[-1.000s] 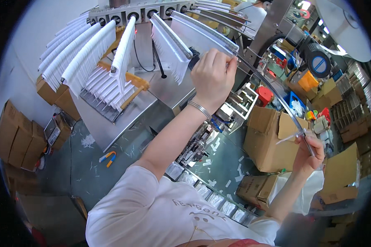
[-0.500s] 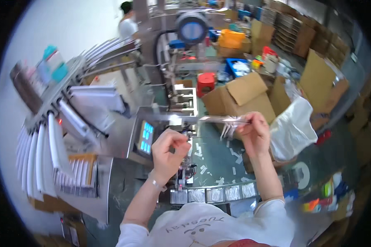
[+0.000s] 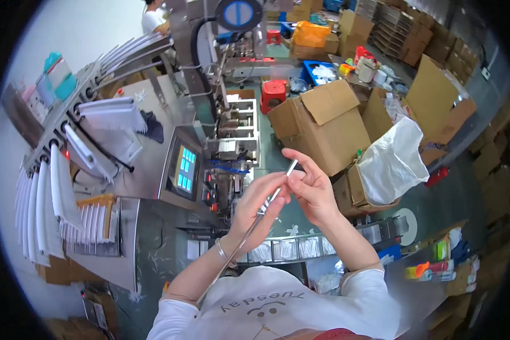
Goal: Placing and removing plastic tube components from an industrial rotating assembly machine.
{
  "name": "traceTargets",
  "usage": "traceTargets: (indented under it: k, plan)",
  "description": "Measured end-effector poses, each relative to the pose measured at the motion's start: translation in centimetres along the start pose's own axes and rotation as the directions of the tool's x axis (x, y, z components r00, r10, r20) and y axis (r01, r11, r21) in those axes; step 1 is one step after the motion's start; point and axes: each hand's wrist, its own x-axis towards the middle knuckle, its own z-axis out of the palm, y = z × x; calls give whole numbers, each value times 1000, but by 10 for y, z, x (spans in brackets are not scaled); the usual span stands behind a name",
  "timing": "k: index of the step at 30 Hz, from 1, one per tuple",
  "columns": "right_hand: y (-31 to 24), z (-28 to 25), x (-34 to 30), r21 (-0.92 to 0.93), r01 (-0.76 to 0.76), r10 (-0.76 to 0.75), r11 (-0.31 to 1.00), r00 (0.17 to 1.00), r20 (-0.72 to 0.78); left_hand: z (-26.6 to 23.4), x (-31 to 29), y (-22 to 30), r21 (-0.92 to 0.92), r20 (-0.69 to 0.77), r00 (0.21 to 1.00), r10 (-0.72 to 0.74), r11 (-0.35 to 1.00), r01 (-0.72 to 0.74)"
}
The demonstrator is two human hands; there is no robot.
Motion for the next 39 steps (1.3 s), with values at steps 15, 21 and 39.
traceTargets:
  k: [15,21,39]
  plan:
    - [94,140,-63,-133,899,-76,416,180,981,-110,-146,-6,391,-891,434,130,706,591]
    - [132,201,-94,-109,927,-175,358,181,968,-156,-231,23,376,-922,320,217,696,612]
    - [268,344,-200,-436,873,-506,221,484,714,-350,-489,44,27,-764,510,-395,770,637]
